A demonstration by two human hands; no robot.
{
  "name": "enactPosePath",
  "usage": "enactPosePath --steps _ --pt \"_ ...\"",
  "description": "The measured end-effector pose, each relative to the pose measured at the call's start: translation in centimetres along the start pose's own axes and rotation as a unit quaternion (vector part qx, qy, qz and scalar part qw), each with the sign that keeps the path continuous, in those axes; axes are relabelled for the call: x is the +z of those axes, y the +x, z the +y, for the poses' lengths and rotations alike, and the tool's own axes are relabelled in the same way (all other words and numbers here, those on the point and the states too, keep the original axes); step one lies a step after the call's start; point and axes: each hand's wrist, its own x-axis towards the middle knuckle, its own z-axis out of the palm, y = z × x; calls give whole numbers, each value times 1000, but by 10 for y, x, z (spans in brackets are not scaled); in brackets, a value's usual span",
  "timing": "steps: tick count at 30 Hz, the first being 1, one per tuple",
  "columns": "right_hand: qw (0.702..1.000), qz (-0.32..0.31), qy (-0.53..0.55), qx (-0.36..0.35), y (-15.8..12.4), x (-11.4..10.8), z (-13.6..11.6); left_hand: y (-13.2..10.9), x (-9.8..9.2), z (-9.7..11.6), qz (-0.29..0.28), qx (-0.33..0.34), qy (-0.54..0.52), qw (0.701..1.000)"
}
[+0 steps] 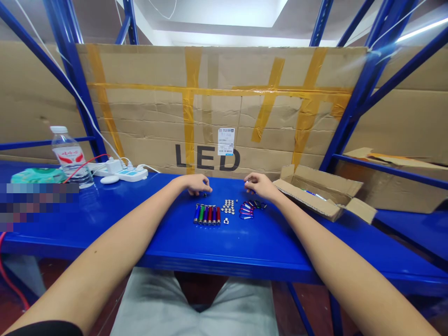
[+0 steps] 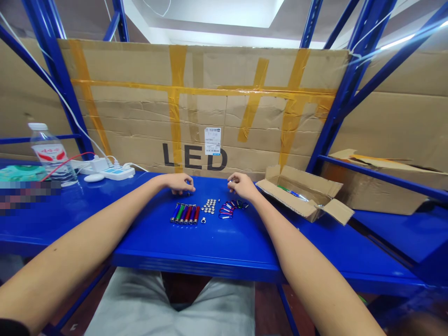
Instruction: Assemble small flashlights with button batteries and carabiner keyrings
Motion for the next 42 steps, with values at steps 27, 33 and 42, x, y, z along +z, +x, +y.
enactPosePath --steps 27,33,42 --pt "830 -183 -486 -202 -9 12 -27 -1 11 13 77 116 94 986" --pt "798 -197 -517 -239 -12 20 -31 -5 17 21 99 143 157 972" --pt "840 -181 -462 -219 -2 14 -21 -1 23 23 112 147 151 971"
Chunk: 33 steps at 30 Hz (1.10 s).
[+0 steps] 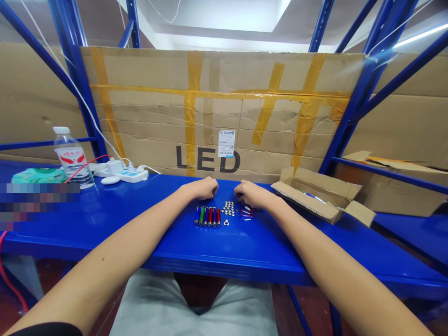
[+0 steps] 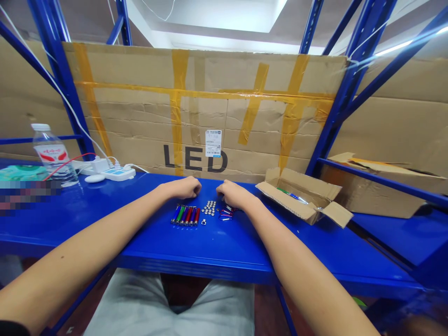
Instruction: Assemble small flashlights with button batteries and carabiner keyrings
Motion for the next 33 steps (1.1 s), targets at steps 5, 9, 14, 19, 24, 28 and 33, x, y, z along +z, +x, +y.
enactPosePath --steps 5,9,14,19,24,28,33 --pt "998 51 35 9 -7 -12 5 0 0 -1 1 0 -35 999" --pt "992 89 81 41 -13 -15 9 -2 -2 1 29 6 -2 1000" --pt "995 43 60 61 -10 -6 9 -3 -4 4 25 14 20 999" --pt "994 2 74 79 -7 -6 4 0 -3 2 -10 5 -17 1000" --pt "986 -7 111 121 -9 -11 6 1 -2 0 -16 22 -43 999" --pt "983 -3 125 134 -9 -12 10 1 -2 -1 2 30 -45 999" --pt "982 5 110 155 -8 -9 14 -1 -11 2 65 36 -8 997"
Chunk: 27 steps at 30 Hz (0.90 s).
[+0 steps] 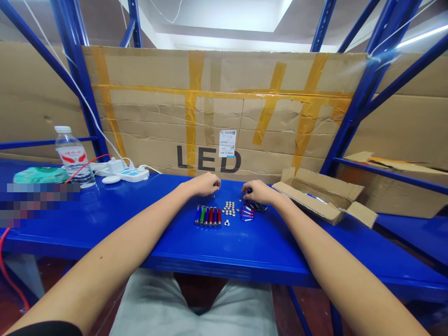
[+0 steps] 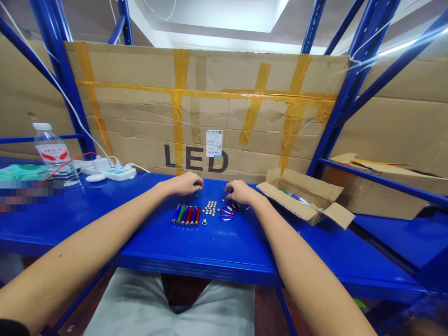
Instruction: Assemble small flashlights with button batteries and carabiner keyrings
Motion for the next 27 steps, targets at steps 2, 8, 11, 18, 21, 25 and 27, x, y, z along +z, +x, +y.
enactPosePath --steps 2,8,11,18,21,25,27 --pt "999 26 12 22 0 2 2 0 -4 2 22 9 8 1000" --pt "997 46 39 53 1 6 6 -2 -11 12 27 32 -17 999" --pt "997 41 37 53 0 6 5 -8 -18 25 -56 67 -67 994" --pt "997 39 32 57 -3 3 5 -27 -29 67 -189 94 -58 976" --pt "996 47 34 61 -3 3 5 -30 -25 78 -205 95 -29 974" --pt "995 67 30 68 -3 2 7 -30 -17 85 -224 108 -5 969" --pt "995 72 32 66 -3 1 9 -29 -16 86 -231 112 -2 967"
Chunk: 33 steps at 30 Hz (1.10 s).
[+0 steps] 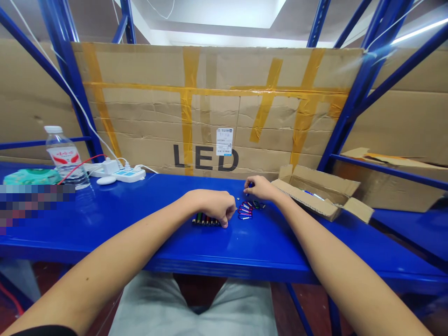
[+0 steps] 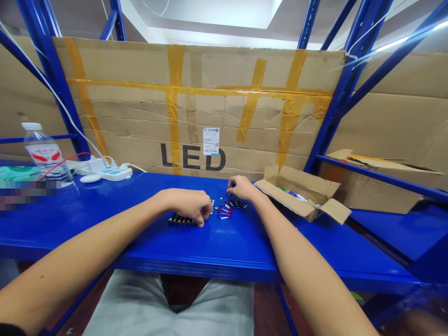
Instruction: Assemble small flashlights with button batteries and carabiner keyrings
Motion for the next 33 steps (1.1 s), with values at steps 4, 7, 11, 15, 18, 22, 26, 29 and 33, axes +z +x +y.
enactPosePath --steps 4,7,11,15,18,22,26,29,33 --pt "999 31 18 2 1 -3 5 -4 -10 -8 68 17 -23 997" --pt "998 51 35 -1 2 -3 9 -8 -21 -25 221 13 -39 974" --pt "997 57 43 -9 2 -1 10 -5 -22 -50 260 -30 -18 965" --pt "998 42 38 -8 0 0 7 2 -14 -60 195 -55 5 979" --pt "999 35 37 -7 -2 0 5 2 -12 -57 166 -45 7 985" --pt "999 25 34 -9 -2 0 5 0 -13 -51 130 -43 7 991" --pt "999 25 37 -11 -2 0 6 1 -11 -48 90 -51 -9 995" --pt "999 21 34 -12 -3 0 4 3 -8 -48 72 -43 -23 996" --pt "999 13 32 -10 -5 -2 1 4 -7 -46 55 -42 -20 997"
